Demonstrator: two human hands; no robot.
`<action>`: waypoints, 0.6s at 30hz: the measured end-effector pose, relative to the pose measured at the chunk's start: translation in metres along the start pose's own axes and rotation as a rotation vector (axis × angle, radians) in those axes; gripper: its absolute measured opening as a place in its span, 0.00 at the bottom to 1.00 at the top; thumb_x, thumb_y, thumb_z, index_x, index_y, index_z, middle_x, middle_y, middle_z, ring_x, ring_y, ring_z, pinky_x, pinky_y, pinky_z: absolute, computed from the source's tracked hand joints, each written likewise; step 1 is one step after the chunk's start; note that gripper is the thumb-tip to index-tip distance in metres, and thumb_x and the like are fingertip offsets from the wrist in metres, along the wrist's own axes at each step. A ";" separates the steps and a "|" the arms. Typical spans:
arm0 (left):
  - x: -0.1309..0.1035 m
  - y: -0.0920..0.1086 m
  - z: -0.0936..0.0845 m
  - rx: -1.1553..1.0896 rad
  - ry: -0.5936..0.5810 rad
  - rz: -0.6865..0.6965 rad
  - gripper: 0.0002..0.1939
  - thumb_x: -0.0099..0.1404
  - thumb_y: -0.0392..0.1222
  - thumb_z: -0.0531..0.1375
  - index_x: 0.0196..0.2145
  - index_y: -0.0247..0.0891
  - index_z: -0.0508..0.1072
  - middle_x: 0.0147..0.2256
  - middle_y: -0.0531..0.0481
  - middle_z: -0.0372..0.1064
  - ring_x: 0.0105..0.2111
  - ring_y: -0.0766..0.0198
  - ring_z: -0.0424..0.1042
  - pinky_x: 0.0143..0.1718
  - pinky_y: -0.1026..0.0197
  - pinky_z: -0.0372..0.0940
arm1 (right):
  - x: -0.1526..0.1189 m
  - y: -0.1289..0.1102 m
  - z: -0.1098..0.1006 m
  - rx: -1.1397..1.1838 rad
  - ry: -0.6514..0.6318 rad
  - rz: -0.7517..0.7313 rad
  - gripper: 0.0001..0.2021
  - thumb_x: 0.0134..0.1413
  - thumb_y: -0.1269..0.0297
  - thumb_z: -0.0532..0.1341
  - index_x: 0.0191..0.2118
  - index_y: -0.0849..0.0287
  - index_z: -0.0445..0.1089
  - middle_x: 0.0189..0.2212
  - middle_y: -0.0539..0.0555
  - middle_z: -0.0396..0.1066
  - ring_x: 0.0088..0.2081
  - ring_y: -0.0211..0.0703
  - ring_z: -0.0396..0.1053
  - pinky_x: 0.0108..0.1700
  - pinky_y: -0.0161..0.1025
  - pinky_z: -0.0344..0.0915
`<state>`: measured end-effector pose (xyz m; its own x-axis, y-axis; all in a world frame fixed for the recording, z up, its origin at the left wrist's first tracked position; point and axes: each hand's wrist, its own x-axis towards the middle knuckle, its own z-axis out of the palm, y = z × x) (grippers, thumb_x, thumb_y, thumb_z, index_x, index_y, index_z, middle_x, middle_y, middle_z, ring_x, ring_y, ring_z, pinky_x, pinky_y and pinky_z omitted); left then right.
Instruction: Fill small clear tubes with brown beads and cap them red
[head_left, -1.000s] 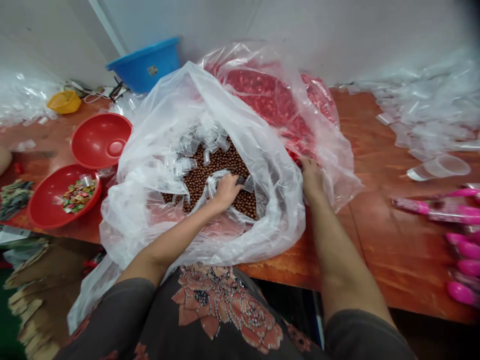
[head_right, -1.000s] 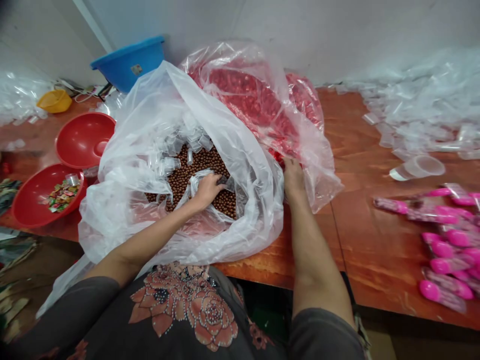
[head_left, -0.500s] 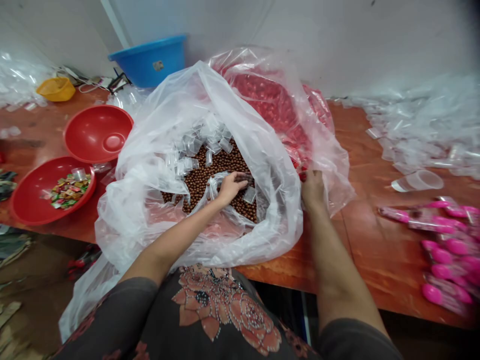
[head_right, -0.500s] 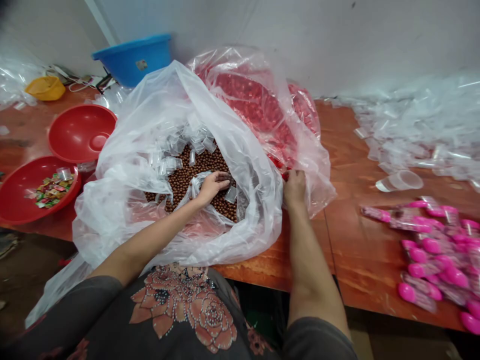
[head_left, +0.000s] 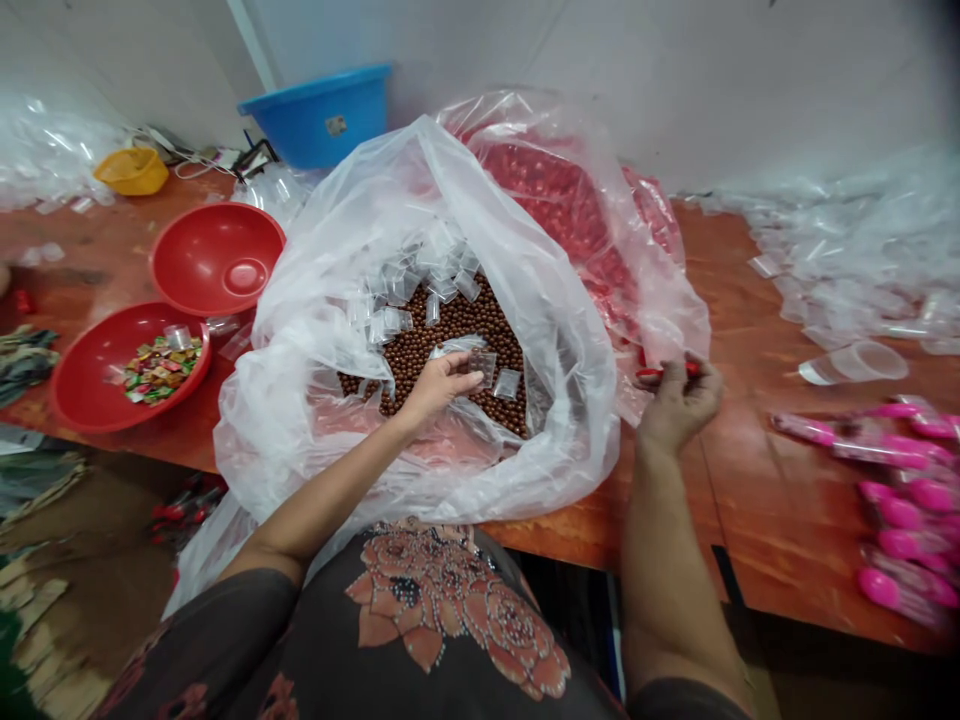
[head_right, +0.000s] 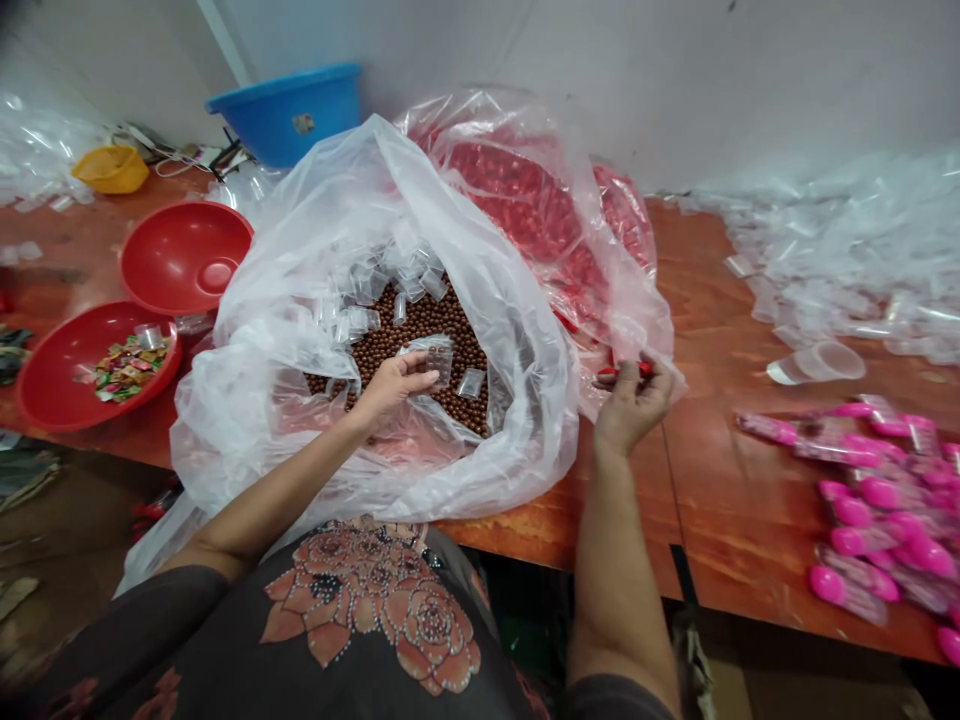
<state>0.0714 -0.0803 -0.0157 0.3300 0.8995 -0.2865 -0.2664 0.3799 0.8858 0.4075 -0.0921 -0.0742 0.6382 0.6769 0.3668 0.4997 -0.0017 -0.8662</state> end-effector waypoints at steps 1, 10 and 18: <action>-0.003 0.002 0.001 -0.013 0.005 -0.021 0.24 0.48 0.42 0.72 0.44 0.32 0.78 0.41 0.45 0.76 0.38 0.62 0.74 0.45 0.56 0.70 | -0.007 -0.015 -0.002 0.132 0.103 0.028 0.20 0.61 0.51 0.55 0.52 0.57 0.63 0.34 0.52 0.68 0.22 0.34 0.66 0.26 0.36 0.66; -0.025 0.008 0.005 -0.014 -0.059 -0.186 0.18 0.49 0.39 0.71 0.40 0.33 0.80 0.40 0.45 0.77 0.35 0.66 0.73 0.39 0.61 0.69 | -0.101 -0.137 0.009 0.647 -0.092 0.099 0.11 0.52 0.63 0.69 0.40 0.58 0.71 0.35 0.48 0.75 0.30 0.32 0.74 0.37 0.33 0.72; -0.037 0.001 0.003 0.107 -0.136 -0.025 0.23 0.54 0.41 0.70 0.48 0.34 0.78 0.44 0.43 0.77 0.39 0.63 0.75 0.49 0.57 0.66 | -0.123 -0.135 0.036 0.766 -0.506 0.429 0.10 0.53 0.61 0.67 0.43 0.52 0.76 0.41 0.48 0.77 0.39 0.33 0.76 0.47 0.35 0.73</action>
<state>0.0616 -0.1140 -0.0032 0.4569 0.8498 -0.2630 -0.1608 0.3696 0.9152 0.2401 -0.1491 -0.0145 0.2637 0.9628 -0.0593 -0.3373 0.0345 -0.9408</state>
